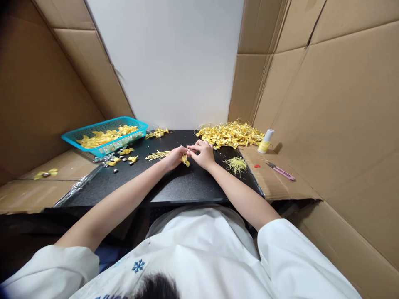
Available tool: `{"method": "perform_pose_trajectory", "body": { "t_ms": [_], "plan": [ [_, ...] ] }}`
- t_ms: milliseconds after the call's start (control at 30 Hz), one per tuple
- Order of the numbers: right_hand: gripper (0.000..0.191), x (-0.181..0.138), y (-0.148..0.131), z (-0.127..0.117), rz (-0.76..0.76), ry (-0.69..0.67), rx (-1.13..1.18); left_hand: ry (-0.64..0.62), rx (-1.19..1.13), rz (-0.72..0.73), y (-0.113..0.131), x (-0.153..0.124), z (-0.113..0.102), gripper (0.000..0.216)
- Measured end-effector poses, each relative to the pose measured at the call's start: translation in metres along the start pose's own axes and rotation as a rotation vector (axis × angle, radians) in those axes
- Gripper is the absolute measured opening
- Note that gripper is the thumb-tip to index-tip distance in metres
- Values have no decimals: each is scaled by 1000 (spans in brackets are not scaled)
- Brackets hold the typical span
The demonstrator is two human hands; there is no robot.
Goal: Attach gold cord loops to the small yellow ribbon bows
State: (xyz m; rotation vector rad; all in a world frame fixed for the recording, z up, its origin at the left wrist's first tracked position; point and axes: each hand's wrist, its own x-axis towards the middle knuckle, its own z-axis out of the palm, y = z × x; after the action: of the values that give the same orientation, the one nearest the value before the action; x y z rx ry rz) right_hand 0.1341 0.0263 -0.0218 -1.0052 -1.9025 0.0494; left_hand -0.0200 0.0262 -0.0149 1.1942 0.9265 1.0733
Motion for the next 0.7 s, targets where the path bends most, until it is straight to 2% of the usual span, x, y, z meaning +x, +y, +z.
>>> {"method": "perform_pose_trajectory", "body": {
  "t_ms": [133, 300, 567, 700],
  "plan": [
    [10, 3, 5, -2, -14, -92, 24, -22, 89, -25, -2, 1, -4, 18],
    [7, 4, 7, -4, -55, -85, -1, -25, 80, 19, -2, 1, -3, 21],
    [5, 3, 5, -7, -145, -124, -59, -114, 62, 12, 1, -3, -1, 21],
    [9, 5, 4, -11, -169, -130, -104, -138, 96, 103, 0, -1, -2, 24]
  ]
}}
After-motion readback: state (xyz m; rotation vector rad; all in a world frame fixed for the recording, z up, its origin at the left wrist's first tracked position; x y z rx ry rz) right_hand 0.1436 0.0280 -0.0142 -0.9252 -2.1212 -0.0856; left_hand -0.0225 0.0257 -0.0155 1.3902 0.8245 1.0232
